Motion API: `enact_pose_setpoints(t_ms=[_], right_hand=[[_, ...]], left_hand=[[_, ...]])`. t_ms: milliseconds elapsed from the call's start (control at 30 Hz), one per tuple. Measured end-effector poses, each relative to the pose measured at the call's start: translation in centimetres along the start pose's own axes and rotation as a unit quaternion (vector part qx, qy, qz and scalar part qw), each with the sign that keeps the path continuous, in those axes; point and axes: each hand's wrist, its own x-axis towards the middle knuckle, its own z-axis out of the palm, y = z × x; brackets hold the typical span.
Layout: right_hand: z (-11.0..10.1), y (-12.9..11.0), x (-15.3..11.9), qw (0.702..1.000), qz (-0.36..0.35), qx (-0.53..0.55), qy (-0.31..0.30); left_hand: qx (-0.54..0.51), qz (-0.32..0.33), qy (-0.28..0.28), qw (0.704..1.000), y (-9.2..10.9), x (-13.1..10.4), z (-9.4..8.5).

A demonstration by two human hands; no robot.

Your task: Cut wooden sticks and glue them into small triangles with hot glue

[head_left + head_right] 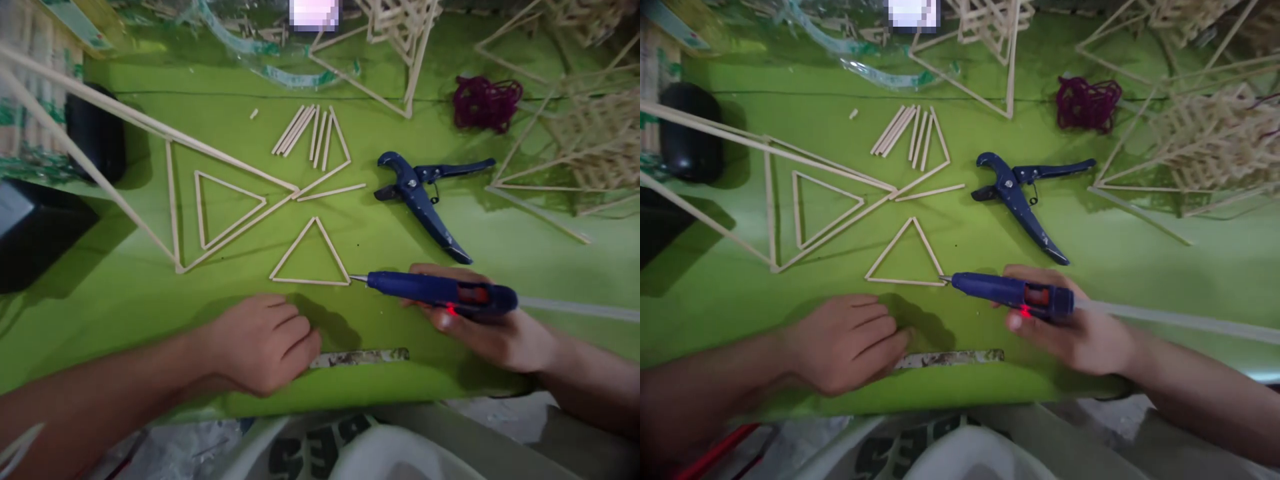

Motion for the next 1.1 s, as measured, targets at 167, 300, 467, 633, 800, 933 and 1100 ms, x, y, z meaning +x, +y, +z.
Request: enact_pose_setpoints(t_ms=[167,300,467,633,800,933,1100], right_hand=[[-0.1,-0.6,0.4,0.997,-0.017,-0.057,-0.048],[0.3,-0.9,0.2,0.997,0.004,-0.073,-0.010],[0.2,-0.1,-0.1,0.998,-0.002,-0.068,-0.006],[0.1,0.0,0.1,0.997,-0.040,-0.040,-0.045],[-0.1,-0.3,0.4,0.993,-0.058,-0.024,-0.097],[-0.2,0.2,0.0,0.992,-0.058,-0.040,-0.103],[-0.1,0.3,-0.1,0.992,-0.066,-0.033,-0.101]], left_hand=[[0.055,-0.057,0.011,0.997,-0.4,0.0,0.2],[0.069,-0.052,0.020,0.996,-0.4,0.2,0.2],[0.107,-0.045,-0.002,0.993,-0.2,0.1,0.2],[0.115,-0.044,-0.004,0.992,-0.1,0.1,0.2],[0.118,-0.041,0.002,0.992,-0.1,0.0,0.4],[0.110,-0.043,-0.009,0.993,-0.1,0.0,0.4],[0.094,-0.048,-0.022,0.994,-0.2,-0.3,0.4]])
